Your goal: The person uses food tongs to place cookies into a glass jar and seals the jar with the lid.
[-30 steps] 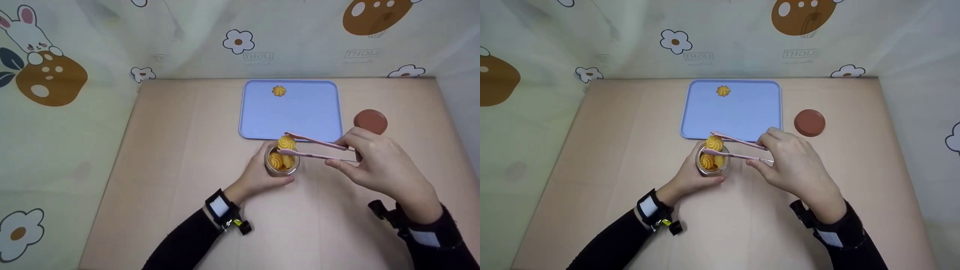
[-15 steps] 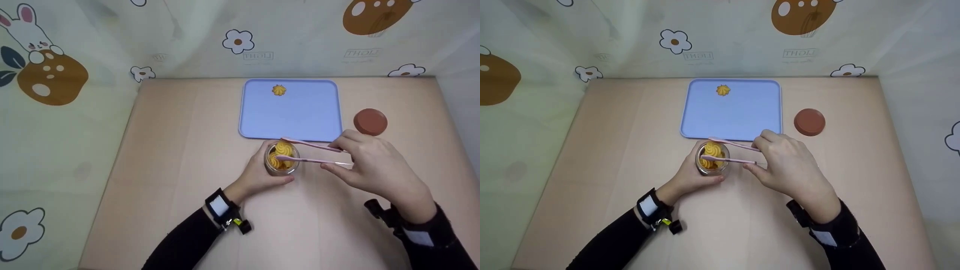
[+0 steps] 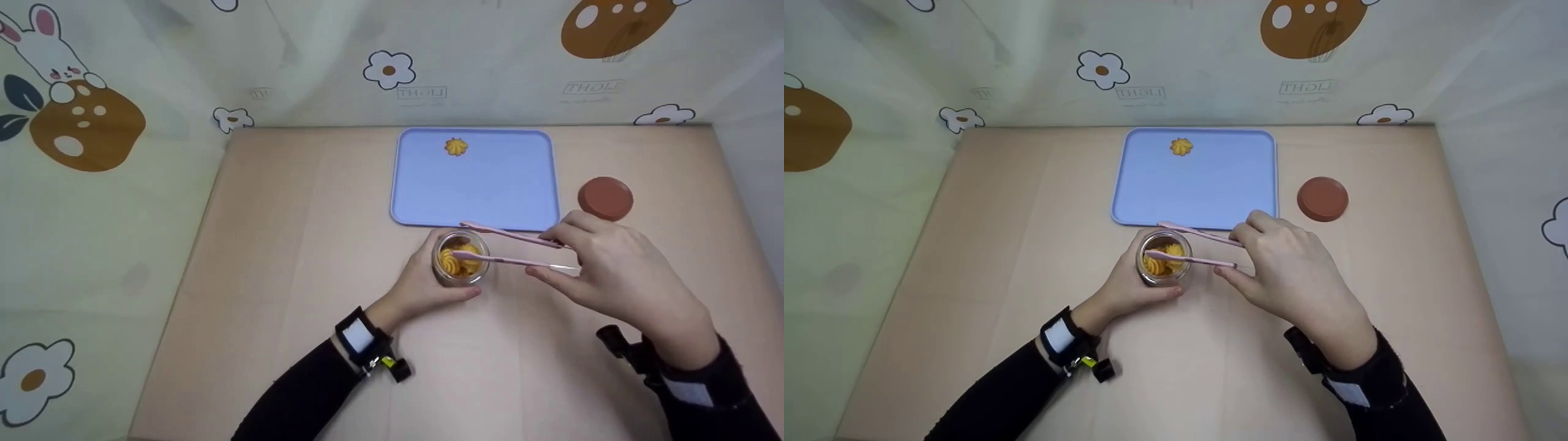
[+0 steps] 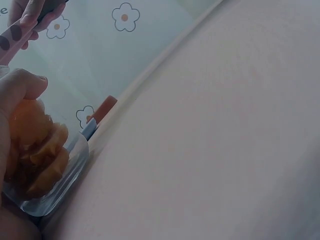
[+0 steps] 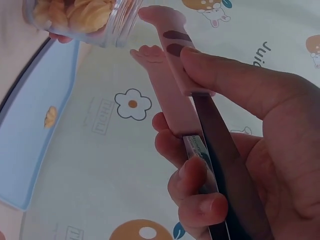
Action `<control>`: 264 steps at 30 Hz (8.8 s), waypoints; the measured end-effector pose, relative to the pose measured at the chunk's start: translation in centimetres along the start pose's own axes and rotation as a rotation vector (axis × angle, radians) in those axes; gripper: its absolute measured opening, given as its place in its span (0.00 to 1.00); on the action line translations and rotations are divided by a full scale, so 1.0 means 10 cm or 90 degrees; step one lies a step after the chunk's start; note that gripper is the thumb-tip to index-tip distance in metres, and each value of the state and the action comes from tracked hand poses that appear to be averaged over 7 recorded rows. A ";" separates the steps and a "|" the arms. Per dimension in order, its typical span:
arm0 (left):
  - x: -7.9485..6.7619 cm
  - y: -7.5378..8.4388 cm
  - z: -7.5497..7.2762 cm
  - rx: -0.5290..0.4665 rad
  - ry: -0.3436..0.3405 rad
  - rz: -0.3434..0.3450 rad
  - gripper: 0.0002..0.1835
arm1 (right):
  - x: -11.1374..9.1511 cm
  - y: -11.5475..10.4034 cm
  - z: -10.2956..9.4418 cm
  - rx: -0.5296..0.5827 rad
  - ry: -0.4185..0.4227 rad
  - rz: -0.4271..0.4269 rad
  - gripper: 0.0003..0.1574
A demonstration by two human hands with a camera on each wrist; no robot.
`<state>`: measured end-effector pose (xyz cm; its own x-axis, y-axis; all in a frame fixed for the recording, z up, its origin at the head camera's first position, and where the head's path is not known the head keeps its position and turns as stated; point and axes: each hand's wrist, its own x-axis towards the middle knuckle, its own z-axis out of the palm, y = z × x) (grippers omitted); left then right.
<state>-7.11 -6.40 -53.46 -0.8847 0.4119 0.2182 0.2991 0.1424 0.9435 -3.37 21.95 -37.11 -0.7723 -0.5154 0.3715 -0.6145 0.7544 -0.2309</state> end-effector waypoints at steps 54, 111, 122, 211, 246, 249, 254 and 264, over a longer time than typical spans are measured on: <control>-0.01 -0.05 0.02 -0.001 0.010 -0.016 0.48 | 1.34 1.09 1.09 0.031 -0.098 0.292 0.36; -0.01 -0.04 0.00 -0.001 0.008 0.000 0.48 | 0.79 0.97 0.88 0.077 -0.029 0.233 0.21; 0.00 -0.04 0.00 -0.001 0.007 -0.002 0.49 | 0.60 0.59 0.44 0.092 0.043 0.145 0.19; 0.00 -0.06 0.02 -0.005 0.010 -0.008 0.50 | 0.57 0.89 1.20 0.114 0.048 0.235 0.26; 0.00 -0.06 0.00 -0.014 0.006 0.003 0.50 | 0.52 1.02 0.99 0.149 -0.080 0.286 0.37; 0.00 -0.07 0.00 -0.016 0.005 0.000 0.50 | 0.48 1.09 0.84 0.162 -0.059 0.308 0.36; 0.00 -0.07 0.00 -0.012 0.009 -0.004 0.50 | 0.35 1.34 0.65 0.162 -0.018 0.366 0.37; -0.01 -0.06 0.01 -0.012 0.012 0.000 0.50 | 0.07 1.73 0.57 0.123 -0.049 0.448 0.45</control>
<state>-7.22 -6.44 -54.08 -0.8916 0.3945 0.2221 0.2916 0.1253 0.9483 -15.49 32.33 -46.00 -0.9994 0.0320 0.0138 0.0192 0.8357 -0.5489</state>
